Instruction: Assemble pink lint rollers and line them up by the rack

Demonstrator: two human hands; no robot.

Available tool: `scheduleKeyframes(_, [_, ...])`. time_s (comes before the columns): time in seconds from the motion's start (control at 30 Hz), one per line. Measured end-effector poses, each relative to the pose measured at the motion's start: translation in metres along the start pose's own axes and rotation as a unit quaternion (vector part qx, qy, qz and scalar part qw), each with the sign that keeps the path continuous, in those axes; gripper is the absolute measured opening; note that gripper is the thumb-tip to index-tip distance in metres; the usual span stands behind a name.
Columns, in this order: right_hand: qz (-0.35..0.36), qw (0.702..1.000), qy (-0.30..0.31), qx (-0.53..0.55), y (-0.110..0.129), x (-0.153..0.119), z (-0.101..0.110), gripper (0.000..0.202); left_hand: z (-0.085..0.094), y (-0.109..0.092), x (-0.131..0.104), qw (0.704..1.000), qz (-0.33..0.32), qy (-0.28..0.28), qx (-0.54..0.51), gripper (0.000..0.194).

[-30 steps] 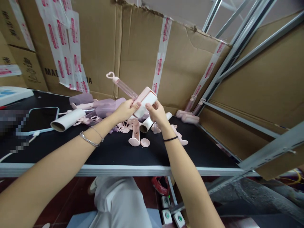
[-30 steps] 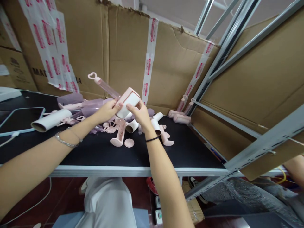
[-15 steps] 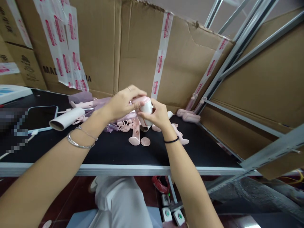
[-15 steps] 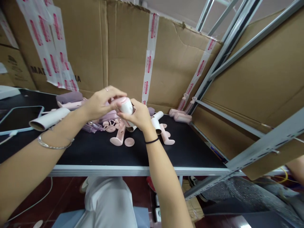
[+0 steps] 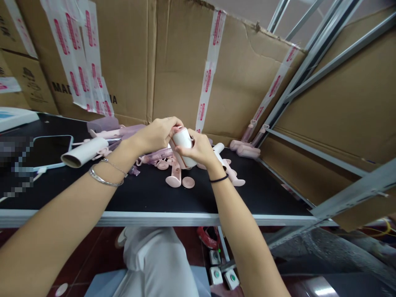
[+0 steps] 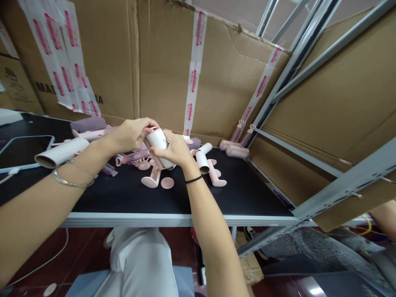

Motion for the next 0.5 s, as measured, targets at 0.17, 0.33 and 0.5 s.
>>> scheduleKeyframes(0.17, [-0.007,0.999,0.024,0.048,-0.005,0.002,-0.006,0.038,-0.007,0.005,-0.001,1.0,-0.012,-0.005,0.011,0.035])
scheduleKeyframes(0.33, [-0.022,0.99,0.017,0.139,-0.011,0.007,-0.015,0.045,-0.003,0.008,0.0,0.998,-0.034,-0.058,0.006,0.036])
scheduleKeyframes(0.5, [-0.041,0.984,-0.05,0.167,-0.019,0.006,-0.018,0.05,-0.004,0.012,0.002,0.994,-0.05,-0.098,0.006,0.032])
Point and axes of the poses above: each hand's wrist, its own x-axis towards the middle knuckle, its own z-axis out of the back of the hand, y = z × x, the point moved 7 cm from there along x, towards the middle knuckle, and after that the axes turned 7 degrees about -y, right-handed, at the moved point
